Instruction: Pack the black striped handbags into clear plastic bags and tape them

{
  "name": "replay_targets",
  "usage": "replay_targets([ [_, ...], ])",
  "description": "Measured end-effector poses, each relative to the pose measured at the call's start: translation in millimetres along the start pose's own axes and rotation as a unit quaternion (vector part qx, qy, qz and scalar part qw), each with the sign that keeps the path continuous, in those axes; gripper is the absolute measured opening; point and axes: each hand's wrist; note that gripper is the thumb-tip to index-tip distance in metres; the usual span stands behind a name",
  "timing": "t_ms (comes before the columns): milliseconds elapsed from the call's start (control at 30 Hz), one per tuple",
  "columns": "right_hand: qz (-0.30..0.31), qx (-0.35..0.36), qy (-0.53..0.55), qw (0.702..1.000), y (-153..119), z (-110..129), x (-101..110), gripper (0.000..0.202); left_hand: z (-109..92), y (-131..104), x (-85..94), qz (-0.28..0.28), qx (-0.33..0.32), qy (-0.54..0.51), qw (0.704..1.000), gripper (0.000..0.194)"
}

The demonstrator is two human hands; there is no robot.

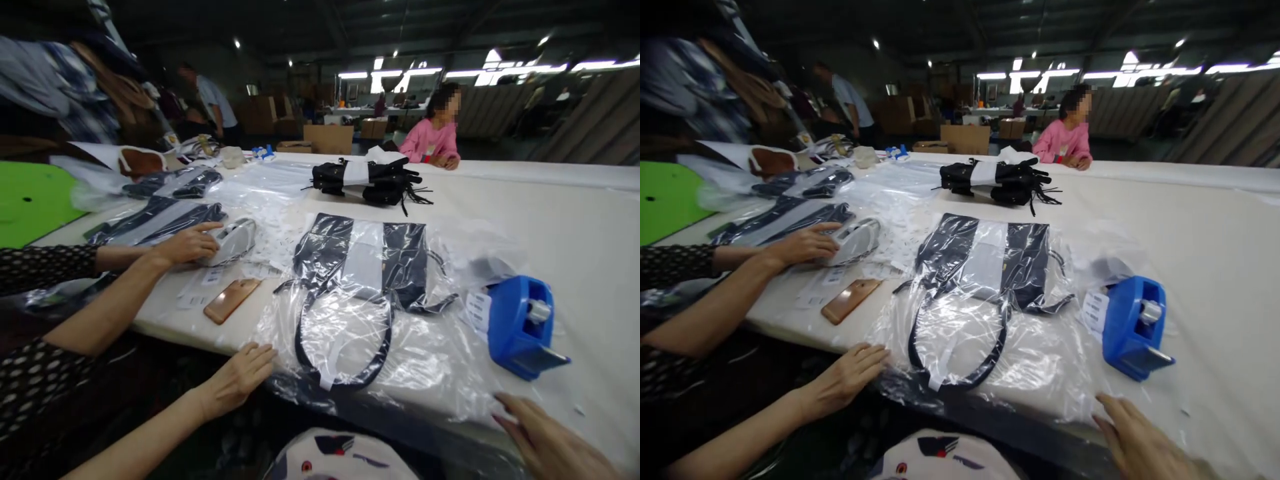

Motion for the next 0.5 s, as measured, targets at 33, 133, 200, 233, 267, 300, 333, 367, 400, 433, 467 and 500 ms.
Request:
replay_targets([
  [33,-0.025,0.048,0.003,0.999,22.1,28.5,-4.3,0.036,0.6,-1.1,0.2,0.022,0.029,-0.007,0.999,0.05],
  [133,-0.069,0.205,0.041,0.975,91.4,111.6,-39.0,0.037,0.8,-9.1,-0.2,0.068,0.167,-0.057,0.982,0.08],
  [200,-0.067,0.256,0.003,0.964,126.8,143.1,-75.6,0.04,-0.3,-19.2,-2.7,0.055,0.271,-0.136,0.951,0.098],
  [233,-0.056,0.261,-0.026,0.963,139.4,149.0,-94.7,0.043,-1.1,-24.9,-4.6,0.034,0.324,-0.191,0.926,0.101],
  [267,-0.043,0.258,-0.052,0.964,148.6,149.4,-112.6,0.045,-2.2,-30.4,-6.9,0.0,0.382,-0.251,0.889,0.099],
  [300,-0.027,0.251,-0.075,0.965,154.9,145.9,-128.2,0.047,-3.4,-34.9,-9.4,-0.043,0.445,-0.31,0.839,0.093],
  [333,-0.013,0.241,-0.092,0.966,158.7,140.3,-140.4,0.049,-4.8,-37.9,-12.0,-0.086,0.507,-0.363,0.777,0.086],
  [367,-0.003,0.231,-0.103,0.967,160.3,134.8,-148.5,0.05,-6.2,-38.9,-14.5,-0.125,0.565,-0.405,0.708,0.079],
  [400,0.0,0.224,-0.108,0.969,160.0,131.1,-152.1,0.051,-7.6,-37.7,-17.0,-0.155,0.612,-0.439,0.639,0.073],
  [433,-0.001,0.222,-0.106,0.969,158.0,130.6,-151.4,0.051,-8.8,-34.5,-19.7,-0.176,0.647,-0.463,0.58,0.069],
  [467,-0.006,0.226,-0.097,0.969,154.5,134.0,-147.4,0.051,-10.0,-29.7,-22.5,-0.192,0.666,-0.484,0.534,0.065],
  [500,-0.01,0.239,-0.08,0.968,149.7,141.5,-141.0,0.05,-11.0,-23.8,-25.5,-0.203,0.674,-0.505,0.5,0.06],
])
Point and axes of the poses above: each hand's wrist, its own y-axis towards the middle knuckle, its own x-axis out of the back of the hand, z = x × y
